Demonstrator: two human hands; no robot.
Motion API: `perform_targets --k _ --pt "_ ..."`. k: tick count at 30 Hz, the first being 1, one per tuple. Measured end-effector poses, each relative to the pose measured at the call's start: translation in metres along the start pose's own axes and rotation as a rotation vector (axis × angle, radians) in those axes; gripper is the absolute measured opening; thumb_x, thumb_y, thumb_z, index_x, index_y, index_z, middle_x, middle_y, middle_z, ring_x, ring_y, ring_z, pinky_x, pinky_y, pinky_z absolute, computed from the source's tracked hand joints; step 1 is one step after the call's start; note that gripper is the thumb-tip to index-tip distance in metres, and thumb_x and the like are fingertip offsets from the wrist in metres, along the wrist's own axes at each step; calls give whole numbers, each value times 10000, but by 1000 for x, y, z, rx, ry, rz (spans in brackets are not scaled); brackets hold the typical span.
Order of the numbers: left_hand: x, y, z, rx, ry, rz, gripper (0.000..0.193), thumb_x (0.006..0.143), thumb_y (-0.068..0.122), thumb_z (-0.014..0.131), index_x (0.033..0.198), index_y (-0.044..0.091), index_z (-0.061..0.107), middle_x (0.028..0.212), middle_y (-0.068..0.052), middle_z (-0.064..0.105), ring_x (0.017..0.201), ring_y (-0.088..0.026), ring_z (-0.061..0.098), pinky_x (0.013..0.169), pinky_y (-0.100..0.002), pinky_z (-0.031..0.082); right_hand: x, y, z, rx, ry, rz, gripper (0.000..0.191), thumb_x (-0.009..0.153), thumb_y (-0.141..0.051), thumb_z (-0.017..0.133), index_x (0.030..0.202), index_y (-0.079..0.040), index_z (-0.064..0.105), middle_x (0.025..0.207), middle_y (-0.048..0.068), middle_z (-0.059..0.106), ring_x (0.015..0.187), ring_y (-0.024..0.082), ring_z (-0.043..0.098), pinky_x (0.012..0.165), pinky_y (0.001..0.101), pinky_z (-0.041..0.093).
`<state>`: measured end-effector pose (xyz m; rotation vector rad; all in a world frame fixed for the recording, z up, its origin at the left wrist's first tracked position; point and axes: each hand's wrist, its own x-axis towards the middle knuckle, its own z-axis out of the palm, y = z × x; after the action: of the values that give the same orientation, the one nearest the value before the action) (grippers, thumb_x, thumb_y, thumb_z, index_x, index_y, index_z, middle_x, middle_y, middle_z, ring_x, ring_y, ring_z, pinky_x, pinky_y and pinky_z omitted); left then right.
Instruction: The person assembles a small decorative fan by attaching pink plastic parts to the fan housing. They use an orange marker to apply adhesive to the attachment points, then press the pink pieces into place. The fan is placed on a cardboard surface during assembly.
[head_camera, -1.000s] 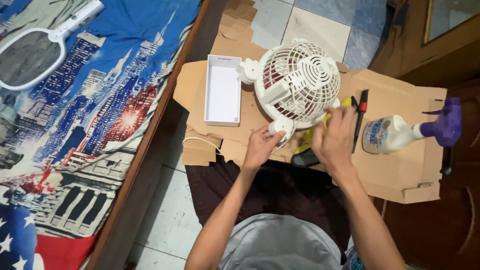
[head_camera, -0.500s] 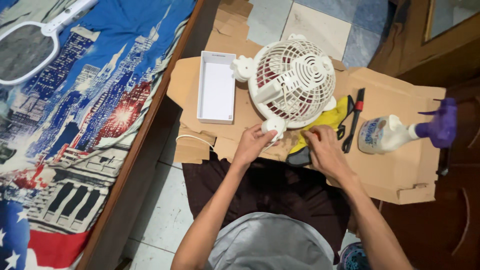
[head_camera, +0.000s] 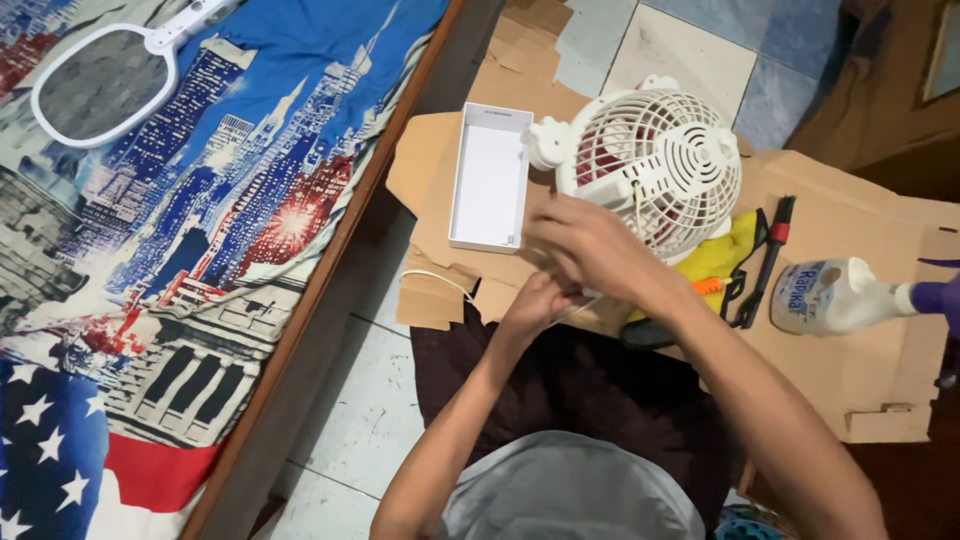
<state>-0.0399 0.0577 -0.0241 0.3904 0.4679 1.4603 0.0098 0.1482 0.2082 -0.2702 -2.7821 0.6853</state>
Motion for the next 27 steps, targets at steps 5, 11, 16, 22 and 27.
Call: perform_targets --k 5,11,16,22,27 --pt "5 6 0 -19 52 -123 425 1096 300 463 1349 -35 531 1355 -141 616 1229 -219 653 1044 -408 516 77 8 24 21 -236 -23 115 828 -58 686 923 -50 750 967 122 730 934 348 682 777 449 539" --pt "3 9 7 -38 1 -87 418 1137 328 497 1363 -18 560 1281 -133 650 1160 -193 646 976 -341 519 109 -2 30 -133 -552 107 112 693 -128 778 792 -94 742 754 102 721 777 317 710 676 438 550" --pt "4 6 3 -31 44 -131 407 1126 342 529 1317 -12 584 1147 -91 666 1051 -164 658 919 -316 534 124 -11 31 -214 -681 233 145 656 -163 824 780 -119 763 777 83 747 784 288 731 674 431 573" --pt "4 0 2 -143 29 -108 353 1087 278 566 1289 -11 576 1070 -59 644 993 -144 656 970 -357 567 126 -16 33 -347 -736 225 111 712 -115 756 802 -154 807 821 136 746 803 345 739 728 435 583" --pt "0 2 4 1 79 -146 403 1093 272 571 1368 -24 565 1090 -35 633 982 -121 635 925 -301 537 124 -17 32 -302 -726 249 110 678 -88 756 768 -144 784 798 140 741 819 344 728 722 440 574"
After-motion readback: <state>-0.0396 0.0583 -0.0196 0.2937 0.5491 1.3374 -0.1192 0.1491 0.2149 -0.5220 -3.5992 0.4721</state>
